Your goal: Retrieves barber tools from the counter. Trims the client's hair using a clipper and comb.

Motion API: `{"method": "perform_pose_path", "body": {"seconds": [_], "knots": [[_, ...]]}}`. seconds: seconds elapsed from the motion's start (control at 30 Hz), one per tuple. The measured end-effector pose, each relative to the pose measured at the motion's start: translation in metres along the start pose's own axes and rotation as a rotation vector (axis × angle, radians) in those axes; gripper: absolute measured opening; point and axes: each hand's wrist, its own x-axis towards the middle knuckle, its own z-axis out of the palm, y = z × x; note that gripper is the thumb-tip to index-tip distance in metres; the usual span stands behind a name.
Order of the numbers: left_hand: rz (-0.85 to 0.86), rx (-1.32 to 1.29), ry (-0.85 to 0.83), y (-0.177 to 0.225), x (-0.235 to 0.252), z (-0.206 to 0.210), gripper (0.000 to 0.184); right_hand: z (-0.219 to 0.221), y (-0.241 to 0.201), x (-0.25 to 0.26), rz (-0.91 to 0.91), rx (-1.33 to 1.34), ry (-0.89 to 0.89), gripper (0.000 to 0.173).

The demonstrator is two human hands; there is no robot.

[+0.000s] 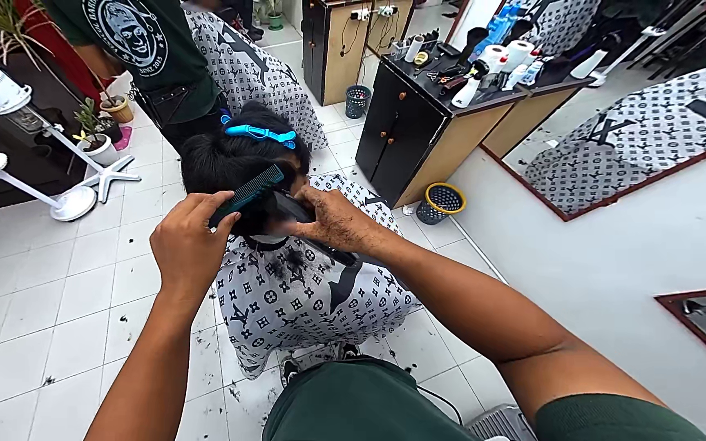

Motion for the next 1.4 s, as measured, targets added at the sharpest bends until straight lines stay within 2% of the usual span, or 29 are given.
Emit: {"method": "perform_pose_path", "body": {"seconds": [0.1,0.17,0.33,0.5,0.63,0.7,0.8,0.83,0.87,1.0,1.27,1.4], "knots": [[0.027,0.035,0.013,0.003,0.001,-0.007,0.027,-0.009,0.015,0.0,0.211,-0.043,-0.109,0.04],[0.033,0.044,0.015,0.004,0.003,-0.01,0.027,-0.009,0.018,0.001,0.264,-0.036,-0.107,0.04],[0.015,0.068,0.008,0.008,0.008,-0.003,0.026,0.002,0.012,-0.003,0.119,0.147,-0.005,0.034],[0.001,0.064,0.035,0.006,0.006,-0.004,0.025,-0.007,0.025,-0.001,0.327,0.067,-0.092,0.034],[-0.039,0.003,0.023,-0.001,0.0,0.008,0.027,0.012,0.014,-0.001,0.168,0.222,0.009,0.03],[-0.009,-0.03,0.034,-0.006,-0.006,0.01,0.026,0.023,0.017,-0.009,0.126,0.216,-0.078,0.035],[0.097,-0.135,0.095,-0.017,-0.016,0.007,0.025,0.043,0.027,-0.028,0.254,0.118,-0.403,0.041],[0.106,-0.18,0.121,-0.02,-0.02,0.008,0.025,0.054,0.029,-0.032,0.286,0.106,-0.443,0.043],[0.097,-0.221,0.14,-0.023,-0.023,0.008,0.026,0.064,0.029,-0.034,0.311,0.117,-0.434,0.044],[-0.004,-0.291,0.173,-0.027,-0.029,0.013,0.029,0.096,0.021,-0.022,0.349,0.291,-0.215,0.045],[-0.106,-0.294,0.095,-0.035,-0.033,0.021,0.029,0.109,0.004,-0.011,0.311,0.594,0.012,0.037],[-0.07,-0.292,0.09,-0.035,-0.03,0.016,0.029,0.106,0.007,-0.01,0.35,0.614,-0.048,0.035]]}}
